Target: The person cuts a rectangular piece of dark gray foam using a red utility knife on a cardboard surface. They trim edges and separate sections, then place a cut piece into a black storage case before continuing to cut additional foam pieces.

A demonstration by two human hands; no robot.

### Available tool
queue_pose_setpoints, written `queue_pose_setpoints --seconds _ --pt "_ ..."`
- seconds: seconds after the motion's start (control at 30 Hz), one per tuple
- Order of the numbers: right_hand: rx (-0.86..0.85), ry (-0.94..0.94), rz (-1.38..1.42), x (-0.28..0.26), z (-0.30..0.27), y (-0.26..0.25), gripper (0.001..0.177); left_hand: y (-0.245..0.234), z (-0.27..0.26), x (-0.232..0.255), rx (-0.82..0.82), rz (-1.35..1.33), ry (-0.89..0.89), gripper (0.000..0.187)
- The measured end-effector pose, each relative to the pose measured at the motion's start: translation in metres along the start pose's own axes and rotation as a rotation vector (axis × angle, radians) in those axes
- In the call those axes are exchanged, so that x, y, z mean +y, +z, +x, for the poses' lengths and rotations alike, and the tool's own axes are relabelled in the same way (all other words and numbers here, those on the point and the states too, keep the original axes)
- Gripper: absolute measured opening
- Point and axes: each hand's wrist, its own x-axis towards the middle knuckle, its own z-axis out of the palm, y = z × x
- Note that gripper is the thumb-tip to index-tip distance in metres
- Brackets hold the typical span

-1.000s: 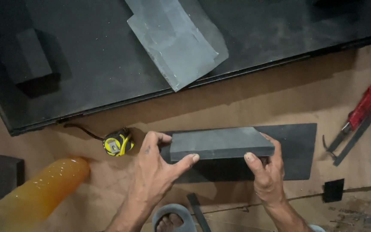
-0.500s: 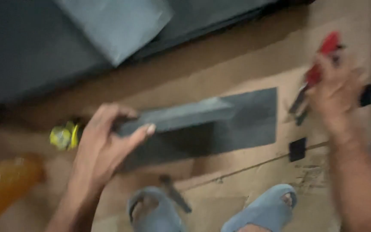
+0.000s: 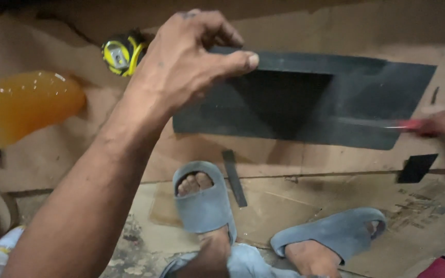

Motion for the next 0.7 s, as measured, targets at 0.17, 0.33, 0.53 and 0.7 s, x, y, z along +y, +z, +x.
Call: queue_pose_setpoints --seconds 0.17,0.33,0.53,0.7 --pt "0.054 -0.072 -0.209 -0.179 0.163 -0.093 0.031 0.005 -0.002 -0.003 0.038 0.01 0.015 0.029" --pt "0.053 -0.134 -0.468 -0.179 0.207 -0.084 0.054 0.006 0.002 -0.003 0.059 -0.039 -0.072 0.026" --pt "0.17 -0.207 -0.22 -0.184 0.217 -0.096 0.034 0.004 0.001 0.003 0.051 -0.041 -0.163 0.027" --pt "0.028 -0.106 -0.405 -0.188 0.22 -0.089 0.054 0.003 0.002 0.002 0.047 -0.041 -0.138 0.027"
